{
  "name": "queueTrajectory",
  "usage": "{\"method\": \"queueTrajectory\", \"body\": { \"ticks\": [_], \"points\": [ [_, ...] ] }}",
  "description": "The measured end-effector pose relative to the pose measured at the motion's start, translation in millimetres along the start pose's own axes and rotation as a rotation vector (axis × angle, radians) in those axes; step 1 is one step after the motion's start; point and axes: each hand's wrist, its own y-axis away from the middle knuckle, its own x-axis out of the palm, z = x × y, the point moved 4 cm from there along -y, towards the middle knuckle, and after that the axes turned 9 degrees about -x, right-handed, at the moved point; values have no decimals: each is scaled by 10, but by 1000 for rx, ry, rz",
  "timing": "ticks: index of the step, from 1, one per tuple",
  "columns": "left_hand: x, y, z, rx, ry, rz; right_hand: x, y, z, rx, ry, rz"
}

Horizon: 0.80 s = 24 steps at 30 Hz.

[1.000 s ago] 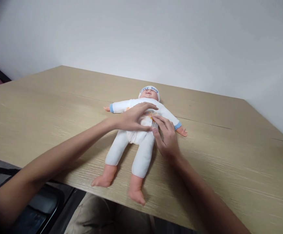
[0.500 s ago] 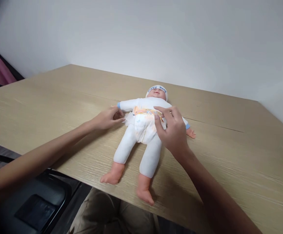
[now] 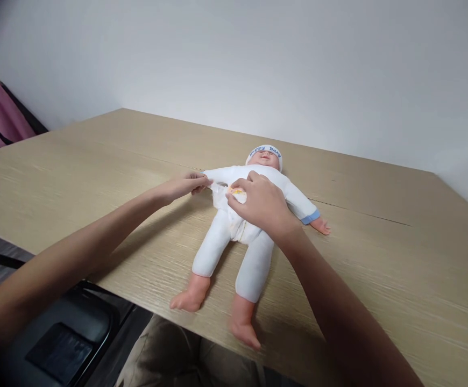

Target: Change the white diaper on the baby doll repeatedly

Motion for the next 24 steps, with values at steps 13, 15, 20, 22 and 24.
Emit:
{"method": "queueTrajectory", "body": {
  "ticks": [13,15,20,22,24],
  "points": [
    [652,-252,-498,139,166,51,-17,-64,-153,114,-291,0],
    [640,-275,-460,176,193,36,-11,-71,-210,130,-345,-6],
    [623,-324,-248,192,346,-46,-7,-55,-238,172,-434,-14],
    [645,-337,-168,200,371,-69,-13,-40,-221,185,-421,-25],
    [672,-339,-107,216,351,-97,-10,-28,-207,192,-406,-32]
  ]
}}
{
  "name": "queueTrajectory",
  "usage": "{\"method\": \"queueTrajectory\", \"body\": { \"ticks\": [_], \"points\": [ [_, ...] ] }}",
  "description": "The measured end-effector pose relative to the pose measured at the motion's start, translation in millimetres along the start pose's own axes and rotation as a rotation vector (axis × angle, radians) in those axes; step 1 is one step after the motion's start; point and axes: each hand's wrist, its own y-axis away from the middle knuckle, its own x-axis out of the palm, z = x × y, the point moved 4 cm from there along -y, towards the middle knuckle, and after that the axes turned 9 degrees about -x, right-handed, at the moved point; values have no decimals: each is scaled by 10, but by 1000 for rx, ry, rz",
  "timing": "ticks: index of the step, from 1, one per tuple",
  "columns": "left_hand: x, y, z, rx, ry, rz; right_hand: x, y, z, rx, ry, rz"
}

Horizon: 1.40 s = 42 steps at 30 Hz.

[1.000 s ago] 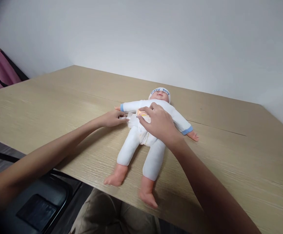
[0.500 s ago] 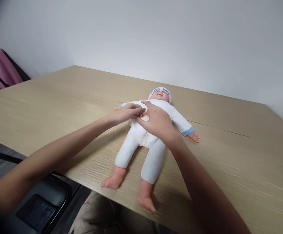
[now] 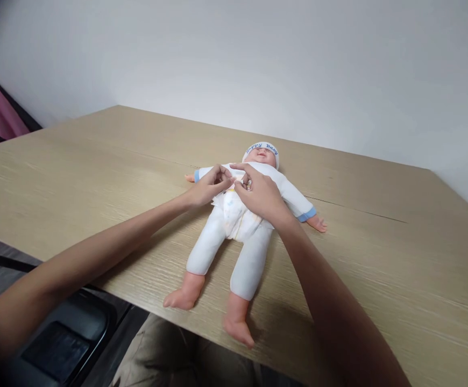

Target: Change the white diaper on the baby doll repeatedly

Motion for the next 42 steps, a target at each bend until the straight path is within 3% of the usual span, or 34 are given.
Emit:
{"method": "queueTrajectory", "body": {
  "ticks": [5,9,12,14,17,20,25,31,35,42],
  "points": [
    [-19,110,-4,79,-113,-117,24,-4,-47,18,19,-53],
    [-48,395,-272,231,-299,-201,-37,60,-12,-42,42,-236],
    [5,733,-496,364,-449,-49,-117,324,194,-130,59,-374],
    [70,971,-580,435,-564,130,-125,609,401,-203,23,-349],
    [151,1240,-580,482,-763,360,-35,1081,631,-226,-93,-116],
    [169,1321,-483,380,-839,430,53,1425,595,-108,-95,77],
    [149,1215,-312,182,-682,247,50,1472,238,125,75,67],
    [206,1091,-219,91,-547,161,197,1346,191,125,370,-21],
    [204,1069,-194,108,-609,138,286,1395,218,53,396,-86],
    [210,1146,-198,282,-572,85,308,1514,246,-24,384,-118]
  ]
}}
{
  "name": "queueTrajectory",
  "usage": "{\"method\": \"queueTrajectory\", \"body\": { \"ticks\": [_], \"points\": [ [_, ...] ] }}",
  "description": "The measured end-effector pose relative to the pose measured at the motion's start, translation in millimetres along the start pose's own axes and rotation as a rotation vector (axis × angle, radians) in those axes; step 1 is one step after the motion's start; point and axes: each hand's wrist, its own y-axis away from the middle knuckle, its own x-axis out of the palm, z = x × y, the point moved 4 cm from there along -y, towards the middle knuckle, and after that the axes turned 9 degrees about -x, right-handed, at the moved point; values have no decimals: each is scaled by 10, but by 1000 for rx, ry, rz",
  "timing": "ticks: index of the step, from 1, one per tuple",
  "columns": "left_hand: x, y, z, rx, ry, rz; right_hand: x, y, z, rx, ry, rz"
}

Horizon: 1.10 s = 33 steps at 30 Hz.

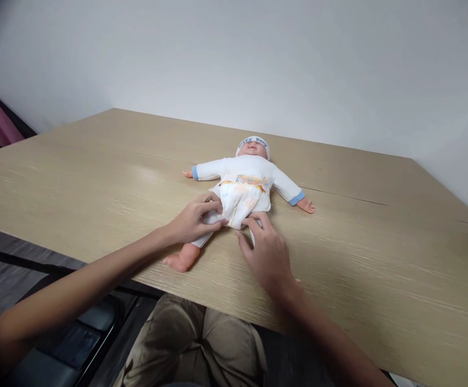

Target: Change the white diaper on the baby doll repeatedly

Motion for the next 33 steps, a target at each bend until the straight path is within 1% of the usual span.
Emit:
{"method": "queueTrajectory", "body": {
  "ticks": [5,11,16,20,22,26,28,31,33],
  "points": [
    [-4,3,-22,10,75,10,7,-39,14,-24,-94,39],
    [3,-20,4,16,70,27,21,-70,-23,69,-127,37],
    [17,-29,79,-77,105,21,24,-67,-58,178,-188,39],
    [37,-20,146,-152,248,15,-7,-36,-78,228,-211,-10],
    [52,-22,173,-191,346,7,-8,-25,-74,211,-213,-32],
    [102,-33,218,-246,487,-8,35,-37,-17,92,-175,-47],
    [123,-29,251,-271,546,-42,60,-41,14,51,-156,-39],
    [145,-1,325,-358,637,-107,74,-27,49,21,-168,-30],
    [158,21,359,-428,668,-100,69,-12,69,-1,-176,-31]
  ]
}}
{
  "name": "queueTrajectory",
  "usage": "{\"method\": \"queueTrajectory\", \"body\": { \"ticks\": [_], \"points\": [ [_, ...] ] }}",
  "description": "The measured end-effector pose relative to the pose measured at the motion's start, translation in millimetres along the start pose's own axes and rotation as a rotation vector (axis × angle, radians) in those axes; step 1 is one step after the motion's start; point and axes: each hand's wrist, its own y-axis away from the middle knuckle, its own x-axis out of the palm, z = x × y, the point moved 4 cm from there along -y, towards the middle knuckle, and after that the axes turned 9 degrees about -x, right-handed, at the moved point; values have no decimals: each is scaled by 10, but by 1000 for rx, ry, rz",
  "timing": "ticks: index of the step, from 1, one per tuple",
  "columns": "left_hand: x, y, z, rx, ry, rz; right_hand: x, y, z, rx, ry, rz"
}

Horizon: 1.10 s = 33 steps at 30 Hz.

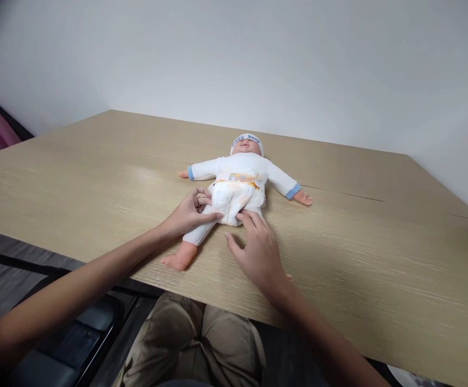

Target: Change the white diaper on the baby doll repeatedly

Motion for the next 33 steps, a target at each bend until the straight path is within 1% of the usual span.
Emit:
{"method": "queueTrajectory", "body": {
  "ticks": [2,4,6,8,10,12,15,19,22,26,30,33],
  "points": [
    [-3,10,-3,-32,-24,32,-4,9,11,-13,-2,4],
    [3,21,-52,-6,-102,81,-5,1,8,-4,-9,21],
    [16,30,-112,29,-209,130,-8,-27,-7,33,-15,40],
    [26,32,-146,25,-269,159,-20,-66,-29,92,-25,55],
    [34,29,-147,-11,-236,177,-38,-103,-58,171,-47,58],
    [44,27,-128,-45,-158,189,-56,-123,-91,258,-85,45],
    [52,27,-88,-75,-51,191,-83,-114,-140,362,-169,-31],
    [51,32,-69,-88,43,200,-146,-61,-194,420,-247,-178],
    [44,30,-63,-98,49,206,-200,-36,-222,450,-230,-200],
    [38,21,-41,-103,14,191,-240,-45,-216,437,-179,-132],
    [45,24,-54,-36,-44,180,-222,-75,-162,339,-79,-69],
    [42,32,-68,-31,-73,178,-178,-92,-135,276,-84,-54]
  ]
}}
